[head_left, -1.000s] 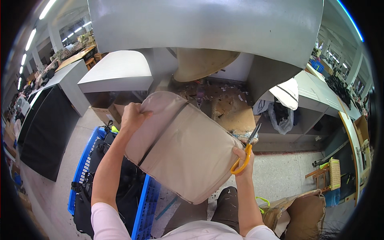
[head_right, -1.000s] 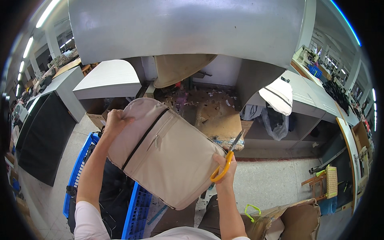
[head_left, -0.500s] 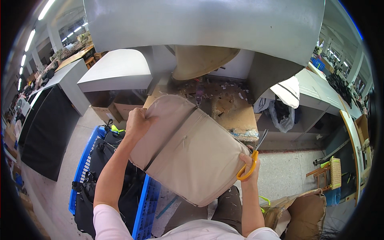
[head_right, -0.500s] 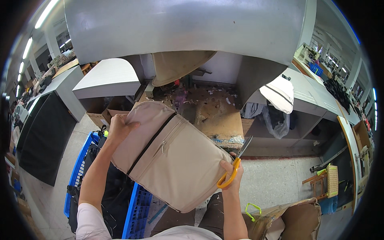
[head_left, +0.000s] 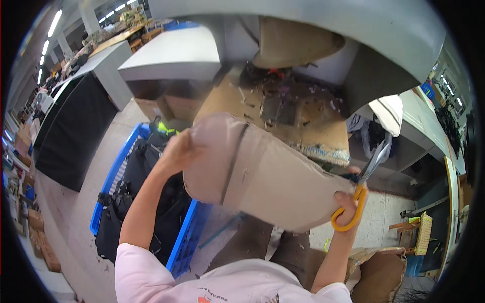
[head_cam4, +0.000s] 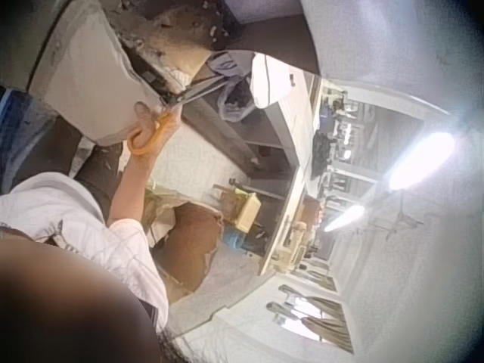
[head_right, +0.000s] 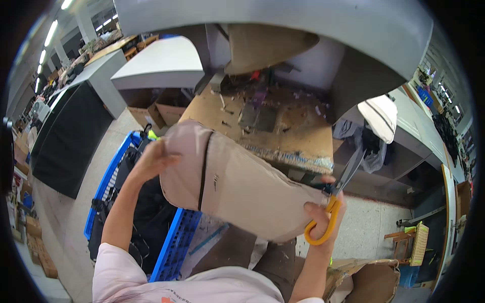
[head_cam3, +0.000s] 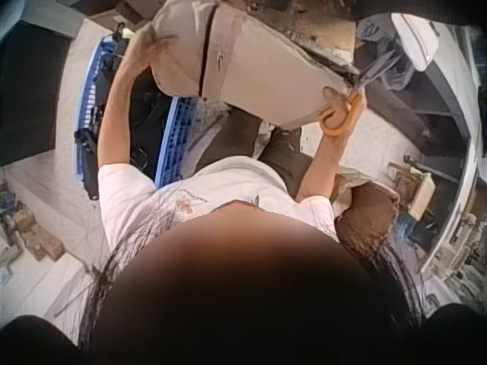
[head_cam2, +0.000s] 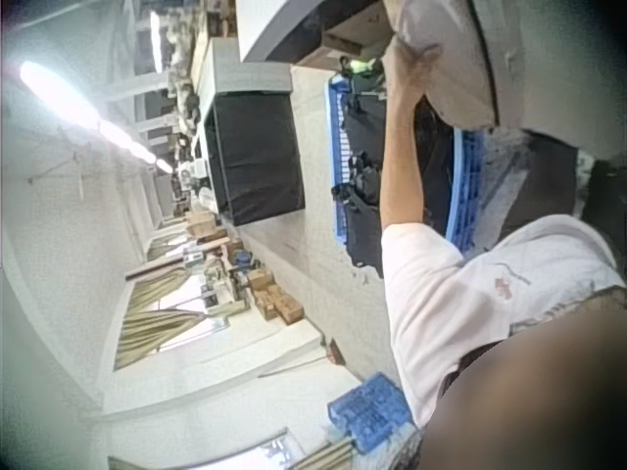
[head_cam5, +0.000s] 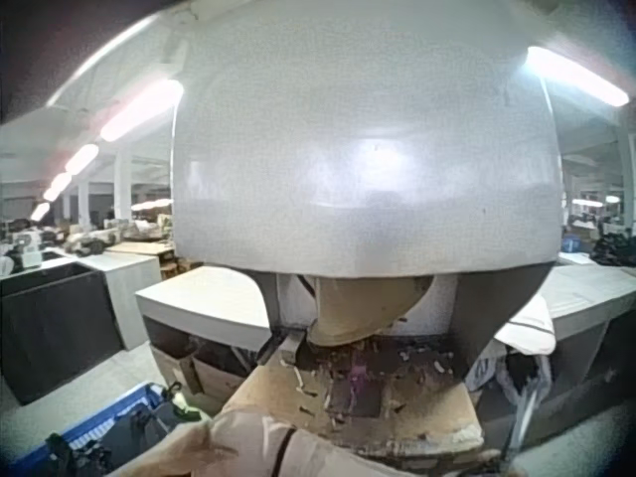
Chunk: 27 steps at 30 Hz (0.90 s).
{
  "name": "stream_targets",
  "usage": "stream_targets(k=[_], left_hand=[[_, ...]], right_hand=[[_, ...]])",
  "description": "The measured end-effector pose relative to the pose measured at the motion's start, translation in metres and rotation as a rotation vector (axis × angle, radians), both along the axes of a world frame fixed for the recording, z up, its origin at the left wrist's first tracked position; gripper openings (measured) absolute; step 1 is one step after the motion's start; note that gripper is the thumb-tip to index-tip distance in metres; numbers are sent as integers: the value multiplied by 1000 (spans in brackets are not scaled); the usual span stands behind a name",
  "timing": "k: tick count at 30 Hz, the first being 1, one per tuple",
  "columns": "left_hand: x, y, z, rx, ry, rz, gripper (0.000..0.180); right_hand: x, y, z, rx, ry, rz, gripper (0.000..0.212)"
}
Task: The person is using scissors to trim excess material and threads from finished backpacks or bags in a factory setting.
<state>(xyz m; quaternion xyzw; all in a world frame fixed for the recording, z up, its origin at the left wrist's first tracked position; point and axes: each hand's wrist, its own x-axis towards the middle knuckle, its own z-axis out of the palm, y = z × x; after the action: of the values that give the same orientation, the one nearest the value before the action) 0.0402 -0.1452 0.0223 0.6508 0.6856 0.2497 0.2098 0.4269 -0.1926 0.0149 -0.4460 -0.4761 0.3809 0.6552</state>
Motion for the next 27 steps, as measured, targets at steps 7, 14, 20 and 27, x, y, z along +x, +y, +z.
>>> stream_targets(k=[7, 14, 20, 27], left_hand=[[-20, -88, -11, 167, 34, 203, 35], [38, -152, 70, 383, -61, -70, 50], [-27, -156, 58, 129, -737, 52, 41], [-107, -224, -20, 453, -1193, 295, 53]], right_hand=[[-38, 3, 64, 5, -239, 307, 58], [-141, 5, 106, 509, -245, 923, 44], [-158, 7, 103, 708, -423, 497, 40], [-85, -61, -55, -386, 31, 826, 57]])
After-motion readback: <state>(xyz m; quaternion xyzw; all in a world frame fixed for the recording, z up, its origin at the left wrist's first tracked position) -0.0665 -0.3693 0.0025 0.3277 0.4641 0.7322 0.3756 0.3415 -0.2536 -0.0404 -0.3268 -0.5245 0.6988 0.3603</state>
